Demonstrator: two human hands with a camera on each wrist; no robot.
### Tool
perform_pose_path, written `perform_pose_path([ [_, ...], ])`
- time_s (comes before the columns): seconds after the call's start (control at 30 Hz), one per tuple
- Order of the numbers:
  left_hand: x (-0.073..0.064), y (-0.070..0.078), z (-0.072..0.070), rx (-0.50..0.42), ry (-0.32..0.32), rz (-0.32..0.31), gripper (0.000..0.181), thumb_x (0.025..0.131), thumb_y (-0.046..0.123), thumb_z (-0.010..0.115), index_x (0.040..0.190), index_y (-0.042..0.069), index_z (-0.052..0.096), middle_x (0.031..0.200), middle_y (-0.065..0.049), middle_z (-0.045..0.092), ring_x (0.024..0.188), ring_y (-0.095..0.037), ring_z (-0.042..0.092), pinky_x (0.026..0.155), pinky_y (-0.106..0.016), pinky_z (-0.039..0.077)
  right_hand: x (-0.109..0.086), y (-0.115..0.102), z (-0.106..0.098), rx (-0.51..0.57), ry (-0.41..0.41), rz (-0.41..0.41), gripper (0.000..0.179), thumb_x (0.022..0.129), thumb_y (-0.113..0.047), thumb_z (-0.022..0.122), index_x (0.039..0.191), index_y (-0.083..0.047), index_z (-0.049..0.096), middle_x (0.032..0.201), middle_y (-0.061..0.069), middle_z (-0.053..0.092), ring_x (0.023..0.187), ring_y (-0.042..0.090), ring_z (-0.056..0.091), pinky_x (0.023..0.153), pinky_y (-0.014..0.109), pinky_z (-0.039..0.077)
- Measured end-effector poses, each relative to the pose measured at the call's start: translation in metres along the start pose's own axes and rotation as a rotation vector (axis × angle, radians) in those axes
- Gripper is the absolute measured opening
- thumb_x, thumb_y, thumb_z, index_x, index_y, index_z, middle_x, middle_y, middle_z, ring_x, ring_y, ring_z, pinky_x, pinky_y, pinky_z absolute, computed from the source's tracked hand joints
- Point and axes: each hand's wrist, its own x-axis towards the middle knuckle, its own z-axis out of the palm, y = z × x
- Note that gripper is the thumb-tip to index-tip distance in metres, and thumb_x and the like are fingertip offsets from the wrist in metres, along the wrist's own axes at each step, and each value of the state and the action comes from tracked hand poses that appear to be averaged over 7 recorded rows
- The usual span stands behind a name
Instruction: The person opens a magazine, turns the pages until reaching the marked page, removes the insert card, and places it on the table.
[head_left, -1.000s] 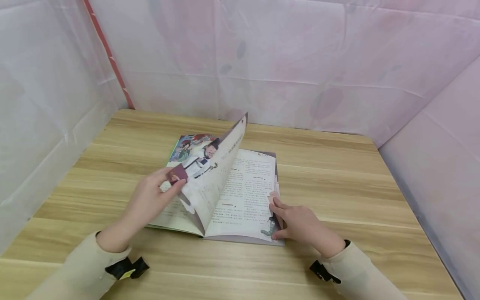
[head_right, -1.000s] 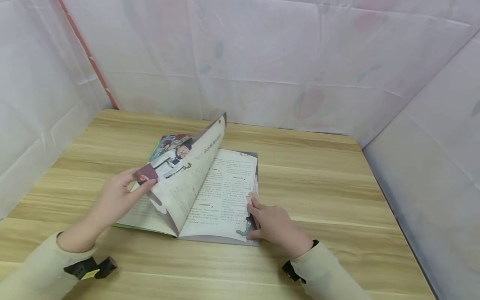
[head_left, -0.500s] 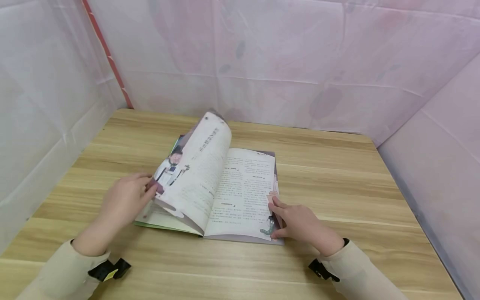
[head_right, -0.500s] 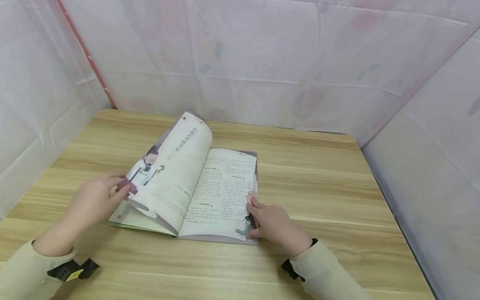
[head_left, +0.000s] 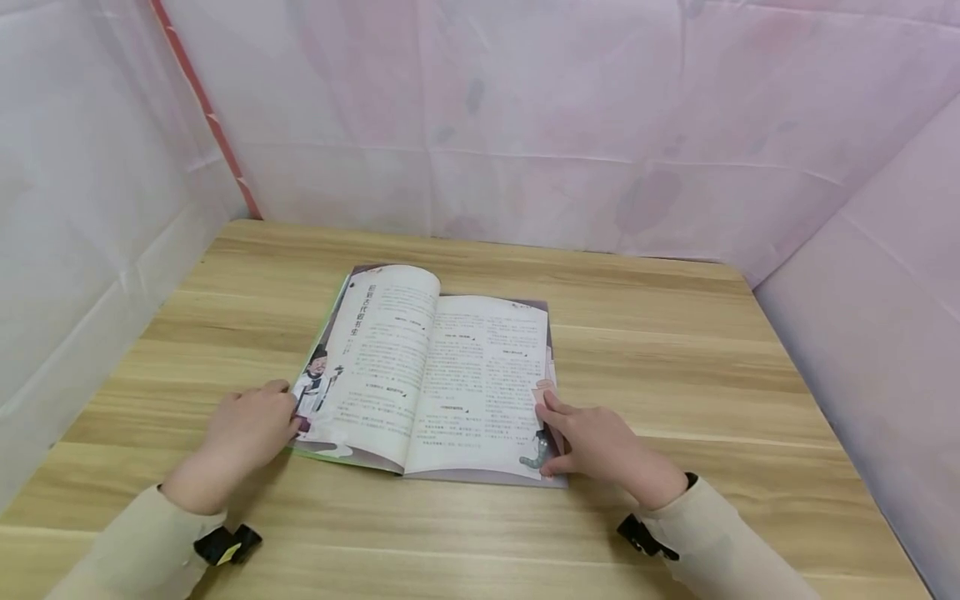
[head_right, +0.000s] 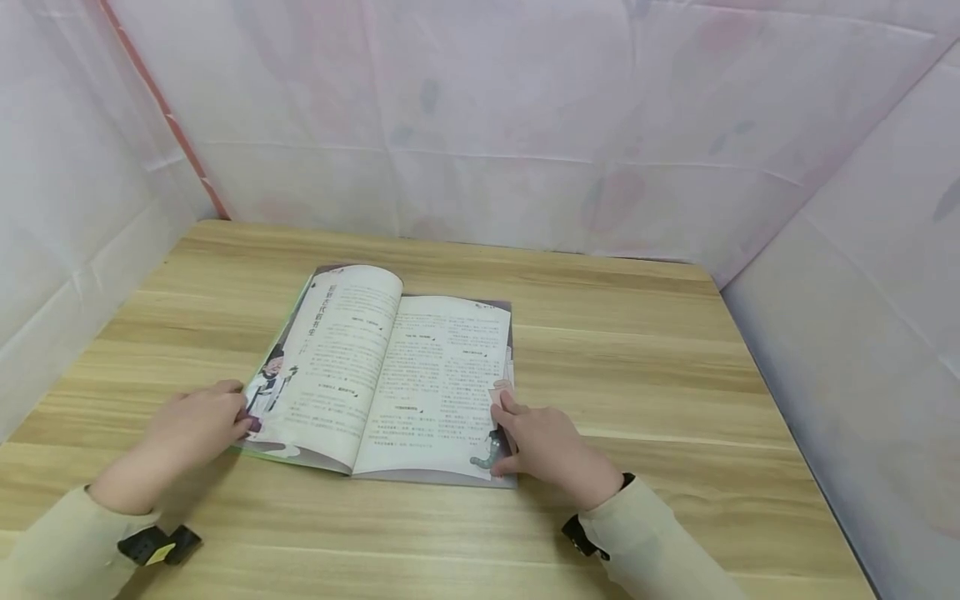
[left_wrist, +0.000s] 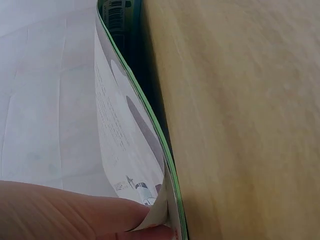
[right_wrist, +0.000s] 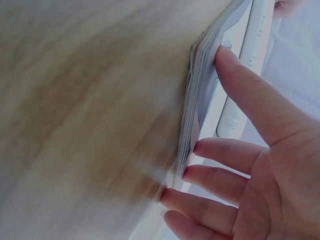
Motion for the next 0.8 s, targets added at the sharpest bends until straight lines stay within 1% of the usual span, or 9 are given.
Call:
perform_pose_path([
  [0.1, -0.0004, 0.0000, 0.0000, -0.009, -0.002, -0.016, 0.018, 0.081, 0.020, 0.066, 0.075, 0.004, 0.061, 0.077, -0.008, 0.052, 0.064, -0.027, 0.053, 0.064, -0.053, 0.043, 0.0002, -0.0006, -0.0010, 0.004, -0.001, -0.005, 0.086, 0.068, -0.054, 0.074, 0.134, -0.005, 0.049, 0.140, 0.018, 0.041, 0.056, 0.013, 0.048, 0.056, 0.030, 0.042],
  [0.17, -0.0015, -0.0001, -0.0003, -0.025, 0.012, -0.028, 0.022, 0.079, 0.022, 0.067, 0.081, 0.002, 0.059, 0.081, -0.011, 0.052, 0.067, -0.030, 0.054, 0.066, -0.054, 0.042, 0.0005, -0.0009, -0.0016, 0.005, -0.002, -0.005, 0.086, 0.068, -0.054, 0.073, 0.134, -0.005, 0.050, 0.140, 0.018, 0.041, 0.058, 0.014, 0.050, 0.056, 0.030, 0.042],
  [0.23, -0.0027, 0.0001, -0.0006, -0.039, 0.032, -0.036, 0.033, 0.078, 0.023, 0.069, 0.095, -0.003, 0.058, 0.093, -0.019, 0.055, 0.076, -0.038, 0.056, 0.069, -0.058, 0.041, 0.0006, -0.0010, -0.0021, 0.000, -0.003, -0.005, 0.086, 0.068, -0.055, 0.073, 0.134, -0.005, 0.050, 0.140, 0.018, 0.041, 0.062, 0.016, 0.053, 0.057, 0.031, 0.044],
  [0.3, -0.0035, 0.0006, -0.0009, -0.043, 0.048, -0.036, 0.048, 0.077, 0.025, 0.070, 0.111, -0.005, 0.053, 0.106, -0.026, 0.053, 0.084, -0.044, 0.056, 0.072, -0.060, 0.041, 0.0004, -0.0012, -0.0025, 0.000, -0.004, -0.002, 0.086, 0.068, -0.055, 0.073, 0.134, -0.005, 0.050, 0.140, 0.018, 0.041, 0.066, 0.018, 0.056, 0.059, 0.032, 0.045],
  [0.33, -0.0037, 0.0010, -0.0009, -0.040, 0.052, -0.032, 0.053, 0.078, 0.025, 0.071, 0.117, -0.005, 0.051, 0.110, -0.027, 0.052, 0.086, -0.045, 0.056, 0.072, -0.061, 0.041, 0.0003, -0.0013, -0.0027, -0.001, -0.005, -0.001, 0.086, 0.068, -0.054, 0.073, 0.134, -0.005, 0.050, 0.140, 0.018, 0.041, 0.068, 0.018, 0.057, 0.059, 0.032, 0.045],
  [0.4, -0.0032, 0.0018, -0.0008, -0.031, 0.051, -0.022, 0.058, 0.078, 0.025, 0.071, 0.123, -0.004, 0.049, 0.113, -0.027, 0.052, 0.089, -0.046, 0.056, 0.072, -0.061, 0.042, -0.0001, -0.0015, -0.0032, 0.001, -0.006, 0.002, 0.085, 0.068, -0.054, 0.074, 0.134, -0.005, 0.050, 0.140, 0.018, 0.041, 0.068, 0.018, 0.057, 0.059, 0.032, 0.045],
  [0.53, -0.0010, 0.0035, 0.0009, -0.017, 0.039, -0.006, 0.049, 0.077, 0.022, 0.069, 0.118, -0.002, 0.055, 0.105, -0.022, 0.058, 0.085, -0.042, 0.058, 0.069, -0.057, 0.043, -0.0005, -0.0019, -0.0035, 0.006, -0.009, 0.009, 0.085, 0.068, -0.053, 0.074, 0.134, -0.005, 0.050, 0.140, 0.018, 0.041, 0.065, 0.017, 0.056, 0.057, 0.030, 0.043],
  [0.57, -0.0006, 0.0039, 0.0011, -0.015, 0.037, -0.006, 0.048, 0.077, 0.021, 0.068, 0.117, -0.002, 0.056, 0.106, -0.022, 0.058, 0.086, -0.042, 0.059, 0.070, -0.057, 0.044, -0.0006, -0.0020, -0.0034, 0.007, -0.009, 0.009, 0.085, 0.068, -0.053, 0.074, 0.134, -0.005, 0.050, 0.140, 0.018, 0.041, 0.065, 0.017, 0.056, 0.057, 0.030, 0.043],
  [0.8, 0.0008, 0.0049, 0.0009, -0.018, 0.033, -0.005, 0.048, 0.076, 0.019, 0.070, 0.115, -0.003, 0.057, 0.104, -0.022, 0.059, 0.084, -0.040, 0.060, 0.067, -0.055, 0.046, -0.0006, -0.0014, -0.0024, -0.001, 0.002, -0.001, 0.085, 0.068, -0.054, 0.074, 0.133, -0.005, 0.051, 0.139, 0.018, 0.042, 0.078, 0.025, 0.063, 0.059, 0.032, 0.045],
])
